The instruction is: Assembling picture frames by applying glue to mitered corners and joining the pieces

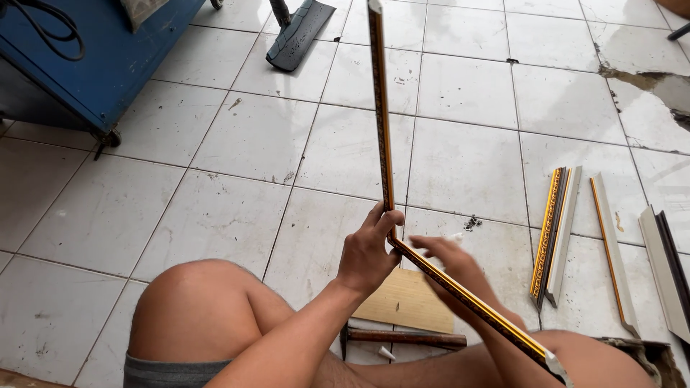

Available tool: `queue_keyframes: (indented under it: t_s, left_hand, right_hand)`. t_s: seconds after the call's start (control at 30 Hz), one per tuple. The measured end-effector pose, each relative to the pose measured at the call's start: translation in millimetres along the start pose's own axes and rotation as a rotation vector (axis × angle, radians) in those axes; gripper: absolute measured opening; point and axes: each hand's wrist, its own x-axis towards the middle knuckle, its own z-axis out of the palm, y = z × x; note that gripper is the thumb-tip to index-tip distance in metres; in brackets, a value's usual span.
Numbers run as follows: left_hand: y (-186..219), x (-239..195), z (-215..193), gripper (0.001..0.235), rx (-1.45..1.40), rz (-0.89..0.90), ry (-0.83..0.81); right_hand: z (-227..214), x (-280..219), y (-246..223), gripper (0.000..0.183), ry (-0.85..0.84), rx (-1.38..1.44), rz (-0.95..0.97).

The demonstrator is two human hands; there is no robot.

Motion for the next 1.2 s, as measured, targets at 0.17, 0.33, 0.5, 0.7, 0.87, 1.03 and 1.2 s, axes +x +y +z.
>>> queue_keyframes:
  t_s: [0.17,0.33,0.5,0.7,0.87,1.03,1.2]
  left_hand:
    - [-11.7,2.8,13.6,0.049,-0.107,-0.245,-0.077]
    - [-6.0,4.5,11.6,0.051,-0.119,-0.245,-0.118]
    - [-9.8,7.6,15.3,0.051,-0.107,-0.236,-0.172]
    - [-9.6,10.8,17.3,0.051,-0.104,-0.221,-0.150]
    - [-13.3,11.4,19.9,0.051,-0.077,-0.184,-0.149]
    - [-15.7,6.1,22.8,0.051,-0.018,-0.114,-0.157]
    - [-11.2,5.7,21.4,0.051,-0.001,-0.068,-0.176]
  right_hand:
    - [-46.0,-3.7,49.4,0.034,0.237,-0.160,0.484]
    - [-46.4,-13.4,90.4,0.034,0.196,-0.110,0.802]
    - [-27.0,4.2,89.0,0.044,0.077,-0.103,0.884]
    - [-14.6,16.4,83.8,0.058,0.029,-0.112,0.804]
    - [-12.6,18.7,77.7,0.024,0.129,-0.047,0.677]
    - [-24.9,21.8,16.9,0.025,0.052,0.148,0.614]
    - [-38.1,17.4,-17.4,0.019,-0.198,0.096,0.498]
